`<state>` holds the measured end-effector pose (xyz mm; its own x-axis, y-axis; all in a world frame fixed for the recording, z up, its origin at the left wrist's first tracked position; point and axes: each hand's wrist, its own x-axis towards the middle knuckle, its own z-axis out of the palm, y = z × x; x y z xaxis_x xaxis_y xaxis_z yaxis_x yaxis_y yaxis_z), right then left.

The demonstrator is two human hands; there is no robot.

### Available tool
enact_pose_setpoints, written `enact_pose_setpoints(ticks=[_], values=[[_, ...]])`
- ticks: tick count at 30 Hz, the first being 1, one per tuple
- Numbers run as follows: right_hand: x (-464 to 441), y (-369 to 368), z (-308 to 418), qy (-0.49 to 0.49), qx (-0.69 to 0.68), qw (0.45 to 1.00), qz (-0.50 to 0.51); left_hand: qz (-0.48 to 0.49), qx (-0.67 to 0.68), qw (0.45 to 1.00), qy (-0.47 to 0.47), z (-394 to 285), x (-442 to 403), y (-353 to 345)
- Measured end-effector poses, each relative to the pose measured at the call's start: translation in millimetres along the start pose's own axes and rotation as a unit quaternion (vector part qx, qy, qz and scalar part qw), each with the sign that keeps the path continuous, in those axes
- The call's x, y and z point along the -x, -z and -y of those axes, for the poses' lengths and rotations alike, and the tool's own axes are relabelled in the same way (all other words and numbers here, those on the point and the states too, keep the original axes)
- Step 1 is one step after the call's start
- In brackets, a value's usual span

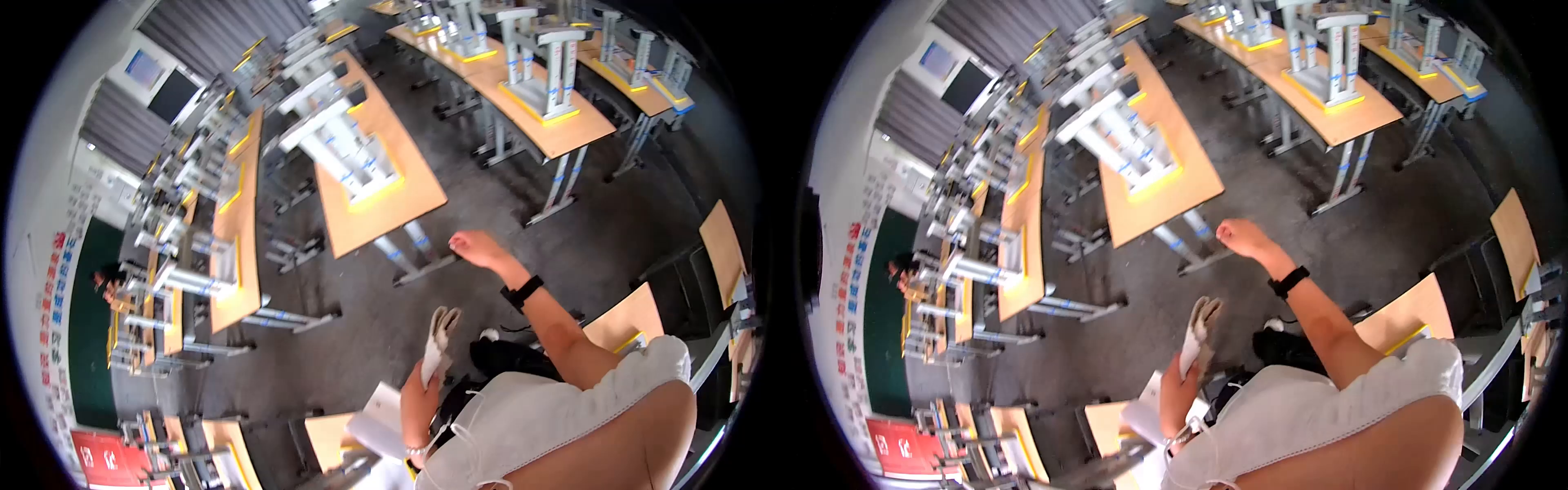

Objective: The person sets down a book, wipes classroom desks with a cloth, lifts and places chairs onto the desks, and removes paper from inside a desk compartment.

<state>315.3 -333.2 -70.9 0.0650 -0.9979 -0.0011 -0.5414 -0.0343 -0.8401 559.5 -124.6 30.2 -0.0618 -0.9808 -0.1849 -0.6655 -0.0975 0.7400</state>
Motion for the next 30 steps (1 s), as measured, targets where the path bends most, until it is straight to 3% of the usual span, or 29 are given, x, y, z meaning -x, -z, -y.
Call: enact_pose_setpoints(ticks=[3,5,7,11,12,13,15,17,20,23,28,30], values=[[-10.9,16.5,-34.7,-0.005,0.077,0.997,-0.005,-0.04,-0.041,0.998,-0.021,-34.5,-29.5,21.0],[-17.8,18.2,-57.7,-0.029,0.134,0.989,0.059,-0.059,-0.018,0.997,-0.054,-38.3,-53.1,36.9],[-11.7,29.2,-73.8,-0.018,0.081,0.991,0.109,-0.085,-0.006,0.996,-0.035,-59.6,-79.7,50.8],[-1.7,33.1,-112.2,-0.077,0.219,0.965,0.12,-0.085,0.063,0.989,-0.102,-63.9,-168.5,53.1],[-0.7,35.3,-111.5,-0.091,0.263,0.951,0.137,-0.077,0.072,0.987,-0.123,-37.9,-202.9,45.1],[-3.2,31.8,-110.0,-0.105,0.296,0.937,0.15,-0.046,0.078,0.988,-0.127,-43.3,-228.5,41.6],[-0.8,26.8,-136.5,-0.133,0.209,0.961,0.125,0.023,0.08,0.986,-0.143,-68.7,-282.0,33.9],[7.3,36.7,-149.9,-0.187,0.174,0.964,0.075,0.055,0.058,0.955,-0.285,-78.6,-339.5,8.2],[22.2,62.2,-135.9,-0.286,0.18,0.941,-0.025,0.169,0.067,0.918,-0.353,-124.4,-391.7,-28.3],[47.3,77.5,-145.8,-0.356,0.15,0.916,-0.112,0.264,0.02,0.897,-0.355,-177.7,-410.3,-61.3],[80.5,107.3,-165.6,-0.489,0.073,0.852,-0.172,0.34,-0.012,0.826,-0.449,-227.1,-426.3,-146.7],[93.7,121.7,-179.7,-0.5,0.054,0.841,-0.2,0.398,-0.022,0.799,-0.45,-250.0,-426.2,-185.1]])
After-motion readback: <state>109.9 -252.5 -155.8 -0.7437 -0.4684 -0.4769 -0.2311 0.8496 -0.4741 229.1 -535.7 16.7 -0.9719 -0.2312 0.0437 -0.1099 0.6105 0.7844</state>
